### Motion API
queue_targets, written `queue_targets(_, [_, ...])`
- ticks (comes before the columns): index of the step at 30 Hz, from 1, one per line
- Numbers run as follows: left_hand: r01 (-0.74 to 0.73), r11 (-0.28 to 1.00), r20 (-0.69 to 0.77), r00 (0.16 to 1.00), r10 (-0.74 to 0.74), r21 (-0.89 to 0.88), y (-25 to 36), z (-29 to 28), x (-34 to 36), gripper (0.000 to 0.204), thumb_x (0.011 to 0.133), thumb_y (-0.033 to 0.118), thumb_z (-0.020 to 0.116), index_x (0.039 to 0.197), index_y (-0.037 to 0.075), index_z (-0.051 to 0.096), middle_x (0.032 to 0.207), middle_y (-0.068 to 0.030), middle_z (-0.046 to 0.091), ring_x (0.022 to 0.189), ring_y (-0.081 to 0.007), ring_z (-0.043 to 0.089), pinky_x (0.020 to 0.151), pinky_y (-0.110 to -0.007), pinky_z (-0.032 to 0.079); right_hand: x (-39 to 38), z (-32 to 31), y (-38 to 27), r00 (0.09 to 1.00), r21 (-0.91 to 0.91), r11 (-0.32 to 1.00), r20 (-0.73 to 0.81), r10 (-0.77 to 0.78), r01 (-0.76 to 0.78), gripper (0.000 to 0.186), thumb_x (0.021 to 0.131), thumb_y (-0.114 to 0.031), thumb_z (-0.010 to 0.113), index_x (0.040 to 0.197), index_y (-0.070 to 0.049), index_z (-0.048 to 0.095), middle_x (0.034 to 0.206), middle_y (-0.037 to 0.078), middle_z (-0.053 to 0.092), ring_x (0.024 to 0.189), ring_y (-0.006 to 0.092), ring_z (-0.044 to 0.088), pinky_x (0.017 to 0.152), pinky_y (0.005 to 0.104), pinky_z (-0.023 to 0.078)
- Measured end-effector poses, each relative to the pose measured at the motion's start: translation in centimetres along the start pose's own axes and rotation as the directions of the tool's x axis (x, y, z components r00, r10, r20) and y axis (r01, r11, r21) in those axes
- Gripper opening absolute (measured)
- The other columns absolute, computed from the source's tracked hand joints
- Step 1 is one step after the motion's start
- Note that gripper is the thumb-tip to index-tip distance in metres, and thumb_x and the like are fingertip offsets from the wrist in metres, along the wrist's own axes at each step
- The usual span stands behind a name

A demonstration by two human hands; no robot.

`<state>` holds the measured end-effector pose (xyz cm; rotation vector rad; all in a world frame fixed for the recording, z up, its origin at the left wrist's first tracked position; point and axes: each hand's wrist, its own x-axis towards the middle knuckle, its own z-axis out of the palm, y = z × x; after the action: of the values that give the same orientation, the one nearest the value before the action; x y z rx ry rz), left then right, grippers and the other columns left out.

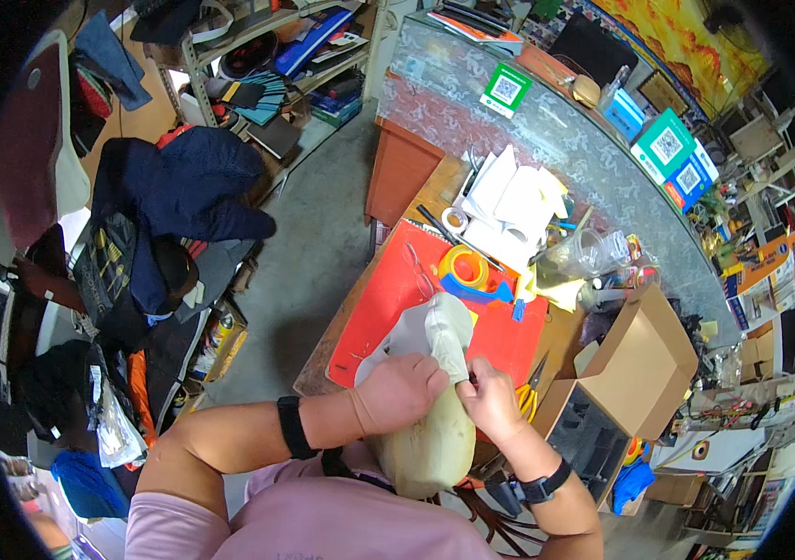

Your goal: The person folds a light-colored cloth item on a red work surface, then uses a needle and thread to sew along its edge. A second person briefly assists by handing over the cloth item. The person continues stitching and adjusts the cloth as needed.

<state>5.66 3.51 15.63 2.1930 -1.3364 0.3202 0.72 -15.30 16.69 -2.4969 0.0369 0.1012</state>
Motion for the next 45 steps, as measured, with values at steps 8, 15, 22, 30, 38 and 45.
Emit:
queue_targets(8, [0.151,0.977,-0.087,0.982,-0.165,-0.152,0.4,0.4,-0.5,0.015,0.072,0.011,0.054,0.083,0.005,0.047,0.074,-0.009,0.049,0.067,-0.0255,0.054,0.057,-0.037,0.047,-1.3,4.0,2.5,0.962,0.81,0.574,-0.049,0.269,-0.119,0.009,0.083,0.001,0.06,0.091,0.0,0.058,0.076,-0.005,0.058,0.065,0.0029,0.051,0.057,0.0204,0.043])
queue_targets(15, [0.158,0.958,-0.087,0.979,-0.184,-0.238,0.0,0.1,-1.3,0.019,0.073,0.008,0.057,0.091,0.004,0.051,0.077,-0.0104,0.052,0.067,-0.029,0.054,0.057,-0.04,0.046,-1.9,2.4,7.5,0.997,-0.343,0.939,0.058,0.051,-0.028,0.014,0.079,-0.01,0.056,0.092,-0.004,0.058,0.076,0.024,0.06,0.069,0.0424,0.057,0.063,0.0449,0.05])
queue_targets(22, [0.154,0.973,-0.079,0.982,-0.17,-0.173,0.0,0.5,-0.2,0.012,0.073,0.012,0.054,0.082,0.006,0.049,0.074,-0.0084,0.05,0.068,-0.0253,0.054,0.059,-0.038,0.046,-2.5,3.5,5.8,0.986,0.578,0.8,0.135,0.098,-0.159,0.023,0.089,0.002,0.054,0.111,-0.001,0.058,0.098,0.003,0.063,0.09,0.0132,0.059,0.079,0.0278,0.048])
queue_targets(30, [0.157,0.98,0.031,0.987,-0.155,-0.122,-0.7,0.5,0.5,0.021,0.068,0.016,0.064,0.079,0.007,0.049,0.072,-0.009,0.05,0.065,-0.0287,0.054,0.054,-0.042,0.043,0.1,3.1,4.5,0.982,0.161,0.969,-0.015,-0.189,0.189,0.019,0.083,-0.003,0.057,0.102,-0.002,0.059,0.087,0.013,0.059,0.079,0.0336,0.06,0.069,0.0347,0.048])
queue_targets(38, [0.135,0.987,0.04,0.99,-0.132,-0.082,-0.9,0.0,0.5,0.014,0.072,0.016,0.06,0.079,0.008,0.051,0.072,-0.0067,0.052,0.067,-0.0242,0.056,0.056,-0.037,0.046,0.9,4.7,5.1,0.96,0.836,0.472,0.25,0.129,-0.281,0.015,0.089,-0.003,0.053,0.103,-0.002,0.055,0.084,-0.003,0.055,0.079,0.006,0.053,0.067,0.0205,0.043])
queue_targets(45, [0.197,0.977,0.057,0.98,-0.193,-0.078,-1.0,0.9,1.0,0.017,0.072,0.02,0.064,0.075,0.009,0.052,0.069,-0.0064,0.052,0.063,-0.0246,0.055,0.055,-0.037,0.046,1.4,0.5,1.9,0.964,0.35,0.921,0.136,-0.228,0.168,0.032,0.074,-0.011,0.068,0.101,-0.002,0.052,0.089,0.009,0.052,0.077,0.027,0.055,0.068,0.0337,0.046])
